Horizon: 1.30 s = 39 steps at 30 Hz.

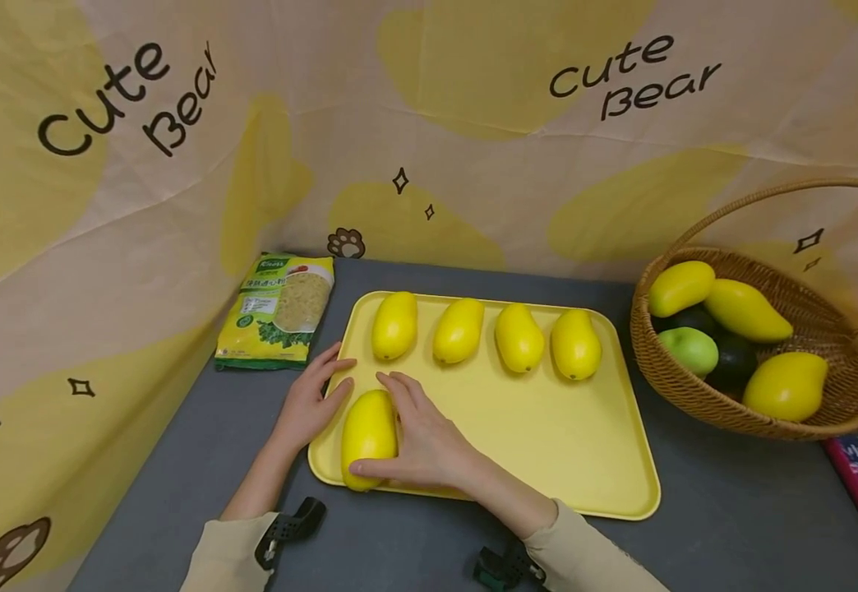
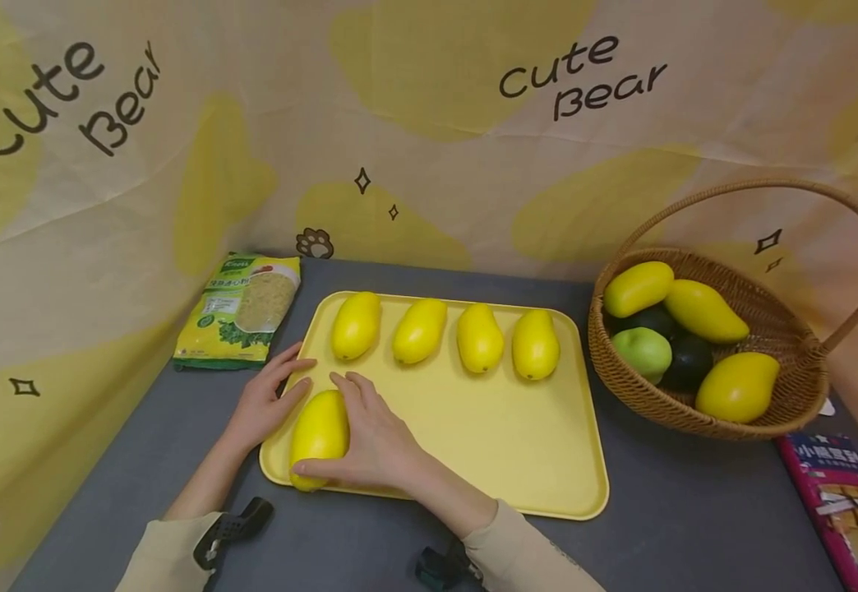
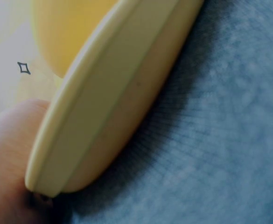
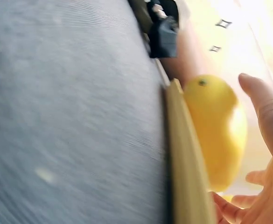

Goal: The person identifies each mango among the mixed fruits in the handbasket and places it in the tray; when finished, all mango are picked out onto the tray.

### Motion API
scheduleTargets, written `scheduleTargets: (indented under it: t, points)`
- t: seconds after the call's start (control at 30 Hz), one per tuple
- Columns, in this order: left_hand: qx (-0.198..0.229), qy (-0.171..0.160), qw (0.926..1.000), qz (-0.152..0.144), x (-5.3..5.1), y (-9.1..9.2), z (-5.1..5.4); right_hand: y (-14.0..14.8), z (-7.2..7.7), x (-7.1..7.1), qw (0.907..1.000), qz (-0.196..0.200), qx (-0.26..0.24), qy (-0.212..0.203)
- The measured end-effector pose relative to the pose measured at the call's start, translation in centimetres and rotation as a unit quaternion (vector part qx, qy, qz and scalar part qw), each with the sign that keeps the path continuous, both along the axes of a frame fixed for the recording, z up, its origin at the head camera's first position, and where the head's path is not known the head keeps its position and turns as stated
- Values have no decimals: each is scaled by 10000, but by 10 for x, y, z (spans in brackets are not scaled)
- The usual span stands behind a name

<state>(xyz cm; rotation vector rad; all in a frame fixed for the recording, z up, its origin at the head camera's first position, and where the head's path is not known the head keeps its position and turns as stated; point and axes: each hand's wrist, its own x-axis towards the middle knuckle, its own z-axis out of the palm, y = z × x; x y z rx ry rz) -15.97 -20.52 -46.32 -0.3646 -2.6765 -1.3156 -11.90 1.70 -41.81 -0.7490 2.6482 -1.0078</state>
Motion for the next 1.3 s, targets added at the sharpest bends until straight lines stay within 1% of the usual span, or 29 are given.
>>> scheduleTargets:
  t: [0.1,0.17,0.23,0.33,0.4,0.47,0.57,0.67,0.77,0.83,0.97,1.03,1.1,1.2,1.3]
  points:
    - [-32,8,10000,-4,1,0,-1,9,9,-4,9997,-34,-225,-14]
    - [-45,-7,10000,-1,1,-1,-2,19,16,-7,9984,-53,-556,-54]
    - [-32,-44,10000,6,2,0,-2,31,21,-9,9953,-50,-962,-4]
    - [-12,-63,10000,6,2,-1,-4,53,27,-12,9889,-16,-1452,311]
    - [6,-88,10000,13,3,-2,-4,70,30,-14,9849,10,-1615,628]
    - [7,-93,10000,26,3,-2,-4,88,34,-15,9823,-10,-1654,883]
    - [42,-139,9999,30,4,-2,-3,118,42,-15,9809,-70,-1566,1151]
    - [55,-136,9999,20,5,-2,-3,149,53,-15,9819,-220,-1253,1405]
    - [39,-124,9999,43,5,-3,-4,180,68,-14,9813,-378,-705,1750]
    - [21,-113,9999,75,5,-4,-4,200,80,-14,9803,-481,-327,1888]
    - [-19,-118,9999,93,4,-6,-4,241,102,-17,9710,-663,412,2258]
    - [-39,-122,9999,88,4,-6,-4,262,112,-19,9679,-854,791,2226]
    - [-46,-140,9999,88,4,-6,-4,284,120,-24,9616,-1085,1287,2169]
    - [-55,-158,9998,91,3,-5,-3,315,128,-33,9534,-1417,2024,1734]
    - [-55,-151,9998,86,2,-4,-3,344,131,-43,9426,-1604,2632,1287]
